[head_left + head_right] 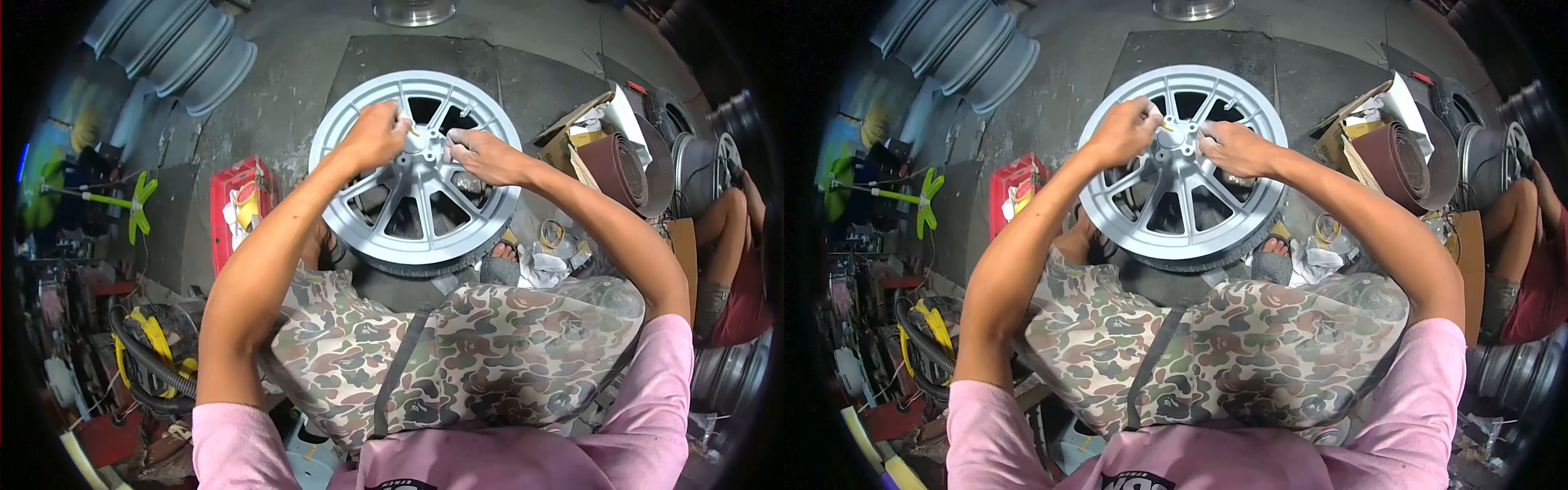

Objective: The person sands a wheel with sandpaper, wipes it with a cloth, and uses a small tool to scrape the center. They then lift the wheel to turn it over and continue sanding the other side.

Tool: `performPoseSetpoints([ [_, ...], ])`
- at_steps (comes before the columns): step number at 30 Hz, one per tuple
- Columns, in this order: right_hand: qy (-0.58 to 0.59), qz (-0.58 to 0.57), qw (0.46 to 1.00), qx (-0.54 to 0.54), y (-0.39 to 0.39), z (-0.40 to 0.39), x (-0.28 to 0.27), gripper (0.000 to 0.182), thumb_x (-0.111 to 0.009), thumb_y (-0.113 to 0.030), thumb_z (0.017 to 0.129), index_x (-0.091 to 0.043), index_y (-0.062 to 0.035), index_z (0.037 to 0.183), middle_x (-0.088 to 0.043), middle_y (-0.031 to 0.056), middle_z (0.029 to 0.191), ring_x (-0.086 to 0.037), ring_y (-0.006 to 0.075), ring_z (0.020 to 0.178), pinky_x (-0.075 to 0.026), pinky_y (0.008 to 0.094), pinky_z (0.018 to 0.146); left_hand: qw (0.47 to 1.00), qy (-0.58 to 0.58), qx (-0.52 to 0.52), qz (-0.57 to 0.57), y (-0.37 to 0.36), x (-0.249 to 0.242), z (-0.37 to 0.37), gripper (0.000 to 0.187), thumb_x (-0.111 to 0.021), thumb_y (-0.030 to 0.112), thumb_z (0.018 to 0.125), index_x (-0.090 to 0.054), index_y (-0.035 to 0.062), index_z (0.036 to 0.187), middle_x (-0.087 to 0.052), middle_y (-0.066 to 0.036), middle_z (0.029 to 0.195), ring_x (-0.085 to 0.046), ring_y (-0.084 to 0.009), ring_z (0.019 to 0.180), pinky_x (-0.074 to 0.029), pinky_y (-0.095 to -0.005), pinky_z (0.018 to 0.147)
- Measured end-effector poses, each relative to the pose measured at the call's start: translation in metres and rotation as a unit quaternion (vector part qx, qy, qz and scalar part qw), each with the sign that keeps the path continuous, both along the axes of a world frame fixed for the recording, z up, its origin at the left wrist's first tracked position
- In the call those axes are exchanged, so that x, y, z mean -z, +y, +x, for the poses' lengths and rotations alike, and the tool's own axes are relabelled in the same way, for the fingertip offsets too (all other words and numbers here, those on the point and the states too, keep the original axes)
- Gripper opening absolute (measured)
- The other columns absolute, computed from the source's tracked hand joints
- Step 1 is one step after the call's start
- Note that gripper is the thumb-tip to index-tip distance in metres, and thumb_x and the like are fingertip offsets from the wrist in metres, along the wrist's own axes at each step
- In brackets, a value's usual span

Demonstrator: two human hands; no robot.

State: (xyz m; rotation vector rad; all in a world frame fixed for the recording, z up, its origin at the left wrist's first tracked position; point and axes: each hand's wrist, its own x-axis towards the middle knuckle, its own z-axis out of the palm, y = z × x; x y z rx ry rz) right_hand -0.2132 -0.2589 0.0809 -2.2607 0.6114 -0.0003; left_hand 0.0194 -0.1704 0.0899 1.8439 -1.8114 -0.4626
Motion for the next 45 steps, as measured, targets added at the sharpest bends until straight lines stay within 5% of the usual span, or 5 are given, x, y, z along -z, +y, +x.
performPoseSetpoints([
  [19, -0.324, -0.51, 0.795, 0.051, 0.066, 0.077, -0.155, 0.02, -0.067, -0.024, 0.09, -0.067, -0.0057, 0.099, -0.067, 0.0113, 0.098, -0.063, 0.0287, 0.098, -0.055, 0.0383, 0.08, 0.631, 0.757, -0.153, -0.074, 0.045, -0.153, -0.061, 0.037, -0.035, 0.026, 0.11, -0.058, 0.0052, 0.129, -0.068, -0.017, 0.132, -0.066, -0.032, 0.125, -0.052, -0.0522, 0.111],
  [22, -0.36, -0.491, 0.792, 0.039, 0.074, 0.071, -0.162, 0.027, -0.065, -0.027, 0.094, -0.07, -0.0034, 0.105, -0.063, 0.014, 0.105, -0.059, 0.0293, 0.103, -0.052, 0.0413, 0.083, 0.514, 0.831, 0.207, 0.058, 0.045, -0.129, 0.008, 0.036, -0.033, 0.025, 0.11, -0.058, 0.0054, 0.128, -0.069, -0.015, 0.125, -0.069, -0.0306, 0.117, -0.055, -0.0515, 0.106],
  [30, -0.462, -0.395, 0.793, -0.043, 0.086, 0.08, -0.171, 0.032, -0.066, -0.018, 0.097, -0.069, -0.0051, 0.126, -0.062, 0.0162, 0.118, -0.06, 0.0347, 0.113, -0.051, 0.0447, 0.099, 0.665, 0.746, -0.041, 0.007, 0.074, -0.142, 0.049, 0.028, -0.057, 0.037, 0.109, -0.059, 0.0145, 0.092, -0.056, 0.005, 0.07, -0.043, -0.006, 0.047, -0.033, -0.0223, 0.038],
  [37, -0.219, -0.348, 0.911, -0.023, 0.021, 0.022, -0.133, 0.025, -0.062, -0.018, 0.101, -0.07, -0.0012, 0.119, -0.062, 0.0176, 0.117, -0.062, 0.0345, 0.109, -0.049, 0.0413, 0.097, 0.945, 0.239, -0.221, 0.039, 0.167, 0.009, 0.105, 0.055, -0.063, 0.056, 0.103, -0.052, 0.0167, 0.066, -0.048, 0.006, 0.061, -0.044, -0.0074, 0.052, -0.034, -0.0267, 0.047],
  [45, 0.091, -0.178, 0.964, 0.175, -0.106, -0.172, -0.022, 0.028, -0.064, -0.023, 0.104, -0.07, 0.0017, 0.114, -0.068, 0.015, 0.098, -0.063, 0.0237, 0.091, -0.049, 0.0351, 0.086, 0.909, 0.114, -0.231, 0.328, 0.283, 0.269, 0.127, 0.04, -0.063, 0.038, 0.097, -0.076, 0.0001, 0.088, -0.076, -0.021, 0.088, -0.073, -0.0358, 0.081, -0.055, -0.0451, 0.075],
])
